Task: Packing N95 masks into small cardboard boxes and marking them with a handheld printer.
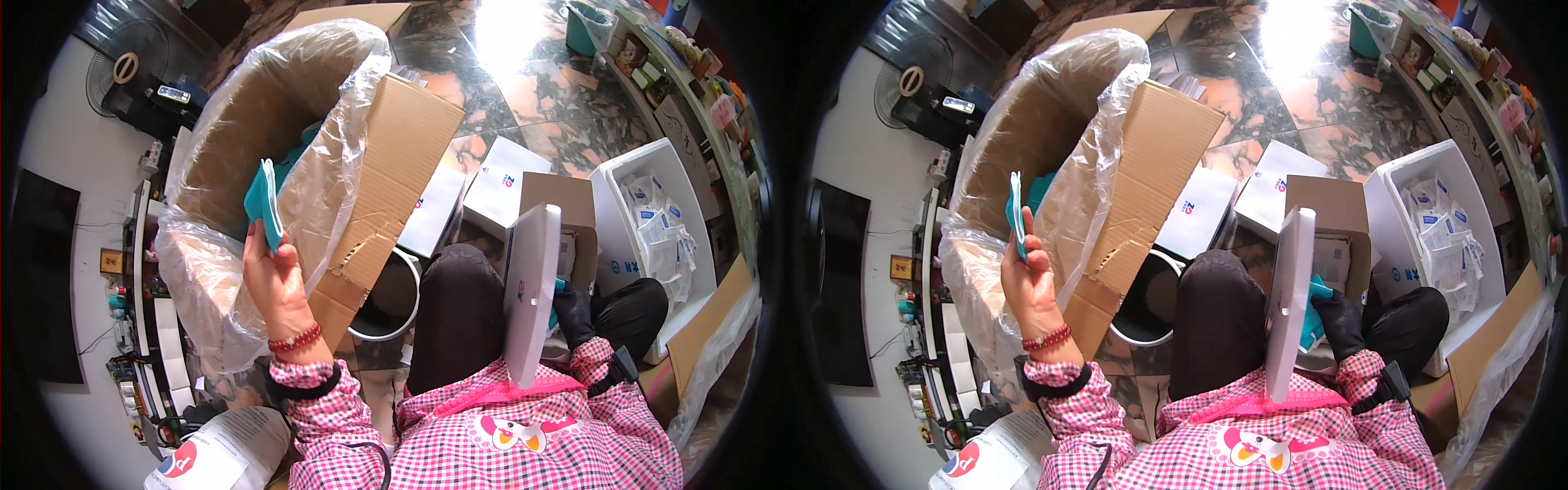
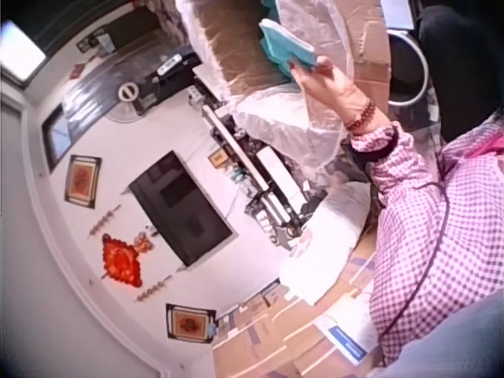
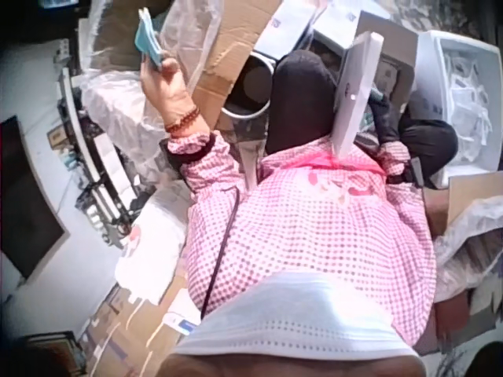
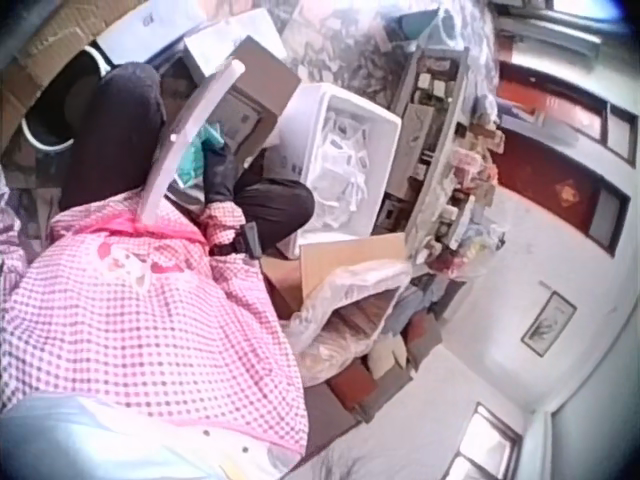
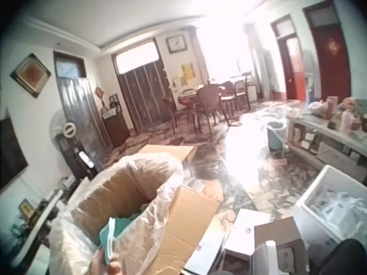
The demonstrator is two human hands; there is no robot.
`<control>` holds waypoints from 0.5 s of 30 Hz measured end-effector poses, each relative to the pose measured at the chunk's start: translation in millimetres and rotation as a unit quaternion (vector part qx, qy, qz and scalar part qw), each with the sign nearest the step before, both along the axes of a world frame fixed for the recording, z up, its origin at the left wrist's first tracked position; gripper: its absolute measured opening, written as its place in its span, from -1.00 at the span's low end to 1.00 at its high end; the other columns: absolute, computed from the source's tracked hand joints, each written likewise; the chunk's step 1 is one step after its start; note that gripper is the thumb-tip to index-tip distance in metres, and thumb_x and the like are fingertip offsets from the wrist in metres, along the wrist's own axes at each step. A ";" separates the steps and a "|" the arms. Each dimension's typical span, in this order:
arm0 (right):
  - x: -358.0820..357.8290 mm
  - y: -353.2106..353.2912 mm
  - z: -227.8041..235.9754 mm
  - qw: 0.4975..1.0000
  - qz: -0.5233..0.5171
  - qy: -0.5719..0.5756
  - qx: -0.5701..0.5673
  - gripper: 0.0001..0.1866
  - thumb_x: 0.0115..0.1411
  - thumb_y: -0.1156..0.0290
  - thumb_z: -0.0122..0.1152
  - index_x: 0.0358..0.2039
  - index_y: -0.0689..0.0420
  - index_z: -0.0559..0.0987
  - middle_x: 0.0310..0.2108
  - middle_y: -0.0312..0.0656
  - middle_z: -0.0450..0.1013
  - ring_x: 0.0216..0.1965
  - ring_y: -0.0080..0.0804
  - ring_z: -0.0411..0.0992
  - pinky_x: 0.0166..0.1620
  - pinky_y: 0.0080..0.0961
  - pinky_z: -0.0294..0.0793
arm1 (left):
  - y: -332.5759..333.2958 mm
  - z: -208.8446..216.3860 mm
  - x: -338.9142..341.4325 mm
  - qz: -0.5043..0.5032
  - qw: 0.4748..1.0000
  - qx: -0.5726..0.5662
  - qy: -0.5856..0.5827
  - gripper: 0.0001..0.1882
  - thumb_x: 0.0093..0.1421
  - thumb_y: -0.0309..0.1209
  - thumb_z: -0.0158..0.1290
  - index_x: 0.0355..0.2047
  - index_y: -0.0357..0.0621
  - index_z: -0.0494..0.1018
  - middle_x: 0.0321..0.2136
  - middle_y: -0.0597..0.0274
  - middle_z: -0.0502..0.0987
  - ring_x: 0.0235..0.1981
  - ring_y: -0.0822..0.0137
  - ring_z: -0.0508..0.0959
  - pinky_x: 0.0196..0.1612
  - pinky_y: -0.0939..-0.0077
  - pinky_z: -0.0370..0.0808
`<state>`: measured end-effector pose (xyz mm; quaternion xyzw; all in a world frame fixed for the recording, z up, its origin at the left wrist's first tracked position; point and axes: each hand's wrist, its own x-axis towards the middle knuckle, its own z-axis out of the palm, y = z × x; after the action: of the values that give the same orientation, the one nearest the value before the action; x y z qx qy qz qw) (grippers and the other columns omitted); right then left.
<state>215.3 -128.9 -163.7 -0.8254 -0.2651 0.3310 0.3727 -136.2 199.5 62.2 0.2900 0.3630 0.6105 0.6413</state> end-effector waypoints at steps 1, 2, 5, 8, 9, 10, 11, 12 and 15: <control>-2.5 0.9 5.3 0.998 -0.020 0.053 0.017 -0.70 0.21 0.41 0.19 -0.07 0.25 0.62 -0.28 -0.09 0.63 -0.29 -0.38 0.58 -0.18 -0.42 0.54 | 7.9 1.7 -1.9 0.012 1.000 -0.021 -0.009 -0.73 0.36 -0.42 0.02 0.00 -0.30 0.41 -0.25 0.18 0.58 -0.37 0.54 0.59 -0.54 0.81 0.51; -4.2 -1.7 12.6 0.998 -0.031 0.045 0.033 -0.67 0.13 0.25 0.34 -0.14 0.17 0.66 -0.31 0.00 0.62 -0.25 -0.25 0.62 -0.15 -0.38 0.55 | 21.0 0.2 -7.4 0.004 0.999 -0.004 -0.045 -0.72 0.35 -0.43 0.02 -0.02 -0.39 0.42 -0.19 0.10 0.61 -0.41 0.50 0.60 -0.54 0.82 0.54; -9.2 -2.6 31.1 0.997 -0.048 0.052 0.021 -0.68 0.15 0.27 0.33 -0.13 0.17 0.66 -0.30 -0.02 0.63 -0.26 -0.31 0.62 -0.14 -0.41 0.55 | 75.6 -4.2 -21.6 0.051 0.996 0.026 -0.062 -0.46 0.37 -0.29 0.02 0.16 -0.52 0.22 0.01 -0.17 0.51 -0.15 0.20 0.64 -0.19 0.49 0.68; -15.5 -0.3 44.7 0.988 -0.060 0.088 0.113 -0.70 0.19 0.35 0.29 -0.07 0.14 0.66 -0.23 -0.20 0.64 -0.21 -0.48 0.56 -0.05 -0.48 0.51 | 87.3 2.5 -53.8 -0.181 0.968 -0.064 -0.159 -0.11 0.40 -0.08 -0.09 0.33 -0.53 -0.32 0.28 -0.46 0.09 0.31 -0.17 0.22 0.26 0.02 0.40; -13.4 -1.2 50.8 0.992 -0.083 0.079 0.055 -0.69 0.20 0.36 0.28 -0.06 0.17 0.65 -0.23 -0.21 0.63 -0.21 -0.50 0.55 -0.05 -0.48 0.50 | 64.5 10.5 -13.7 -0.107 0.991 -0.070 -0.050 -0.04 0.38 -0.07 -0.03 0.35 -0.49 -0.38 0.31 -0.44 0.04 0.31 -0.14 0.23 0.30 0.04 0.32; -13.5 -2.1 50.9 0.982 -0.109 0.114 0.104 -0.68 0.20 0.35 0.29 -0.06 0.18 0.64 -0.24 -0.20 0.63 -0.21 -0.50 0.54 -0.06 -0.48 0.50 | 49.7 13.7 5.0 -0.072 0.996 -0.049 0.009 -0.02 0.37 -0.08 -0.02 0.35 -0.45 -0.43 0.32 -0.43 0.01 0.31 -0.13 0.23 0.32 0.06 0.28; -15.3 -4.0 48.5 0.969 -0.130 0.148 0.151 -0.67 0.19 0.34 0.30 -0.05 0.19 0.64 -0.25 -0.20 0.63 -0.22 -0.50 0.54 -0.07 -0.49 0.50 | 36.2 15.9 17.9 -0.032 0.997 -0.028 0.069 0.00 0.37 -0.09 -0.01 0.35 -0.42 -0.48 0.33 -0.42 -0.02 0.31 -0.12 0.24 0.33 0.08 0.24; -13.4 -5.0 45.4 0.970 -0.139 0.143 0.142 -0.66 0.19 0.33 0.31 -0.05 0.19 0.64 -0.26 -0.19 0.62 -0.23 -0.51 0.54 -0.08 -0.49 0.49 | 20.9 20.5 37.8 0.038 0.995 -0.055 0.071 -0.18 0.39 -0.15 -0.03 0.37 -0.39 -0.21 0.32 -0.26 0.11 0.29 0.02 0.30 0.31 0.15 0.25; -10.4 -7.3 44.5 0.966 -0.165 0.137 0.146 -0.69 0.17 0.32 0.33 -0.10 0.19 0.65 -0.33 -0.22 0.61 -0.29 -0.53 0.51 -0.13 -0.52 0.48 | -17.9 8.1 67.9 0.017 0.993 0.060 0.101 -0.46 0.41 -0.21 -0.07 0.25 -0.32 0.20 0.20 -0.05 0.37 0.23 0.20 0.38 0.28 0.24 0.29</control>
<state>204.9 -136.2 -119.2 -0.7409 -0.1167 0.3328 0.5716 -68.2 181.6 70.3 0.3818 0.3936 0.6092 0.5729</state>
